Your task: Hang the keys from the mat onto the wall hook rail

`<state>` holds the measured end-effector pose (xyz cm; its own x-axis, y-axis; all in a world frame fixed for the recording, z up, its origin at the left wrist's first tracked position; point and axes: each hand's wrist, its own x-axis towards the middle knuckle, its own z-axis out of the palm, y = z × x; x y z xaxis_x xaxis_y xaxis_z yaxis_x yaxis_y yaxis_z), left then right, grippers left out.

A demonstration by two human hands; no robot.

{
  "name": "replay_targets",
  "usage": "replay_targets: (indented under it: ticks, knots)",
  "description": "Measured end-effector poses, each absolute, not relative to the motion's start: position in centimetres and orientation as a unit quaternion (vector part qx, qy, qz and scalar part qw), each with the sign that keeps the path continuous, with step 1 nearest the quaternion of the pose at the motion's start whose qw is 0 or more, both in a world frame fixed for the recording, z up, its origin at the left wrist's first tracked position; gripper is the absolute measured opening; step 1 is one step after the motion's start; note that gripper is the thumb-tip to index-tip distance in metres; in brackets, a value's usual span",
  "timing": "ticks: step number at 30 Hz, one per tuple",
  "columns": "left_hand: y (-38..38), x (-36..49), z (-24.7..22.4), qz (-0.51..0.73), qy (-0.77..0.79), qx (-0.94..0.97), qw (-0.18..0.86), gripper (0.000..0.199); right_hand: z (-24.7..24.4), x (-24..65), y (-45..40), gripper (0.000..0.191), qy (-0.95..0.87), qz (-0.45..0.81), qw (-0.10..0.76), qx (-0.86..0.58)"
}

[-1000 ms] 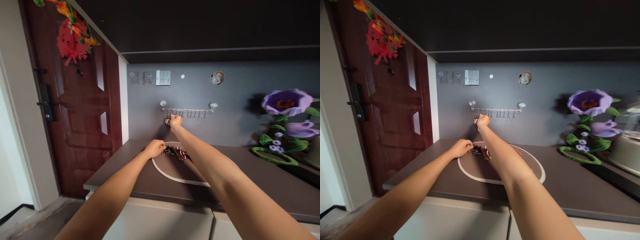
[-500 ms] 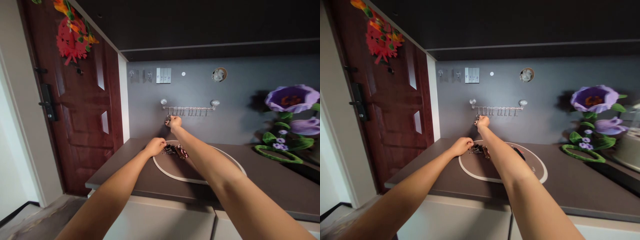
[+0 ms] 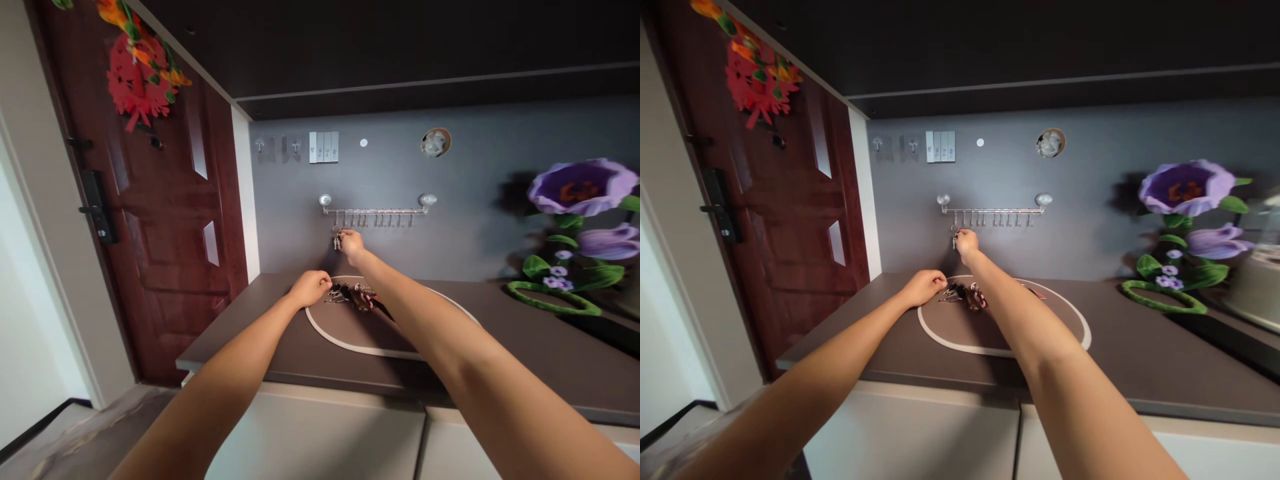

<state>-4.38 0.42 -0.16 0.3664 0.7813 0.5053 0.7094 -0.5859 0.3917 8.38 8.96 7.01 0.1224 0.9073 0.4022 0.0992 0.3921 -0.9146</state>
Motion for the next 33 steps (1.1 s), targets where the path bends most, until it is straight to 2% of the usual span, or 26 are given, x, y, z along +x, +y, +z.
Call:
replay_targets:
  ticks: [8, 17, 25, 33]
  knots:
    - [0.2, -4.3, 0.1, 0.324, 0.439, 0.838, 0.006, 0.020, 6.8, 10.0, 5.5, 0.038, -0.608, 0.268, 0.565, -0.489]
    - [0.3, -4.2, -0.2, 0.303, 0.453, 0.838, -0.013, 0.025, 3.5, 12.4, 1.0, 0.021, -0.689, 0.221, 0.478, -0.497]
    - [1.7, -3.7, -1.0, 0.281, 0.482, 0.830, -0.014, 0.030, 1.5, 14.1, -0.6, 0.025, -0.768, 0.060, 0.296, -0.565]
    - [2.3, -3.0, -1.2, 0.247, 0.501, 0.829, -0.033, 0.024, 1.5, 13.2, -0.3, 0.027, -0.794, 0.021, 0.246, -0.556]
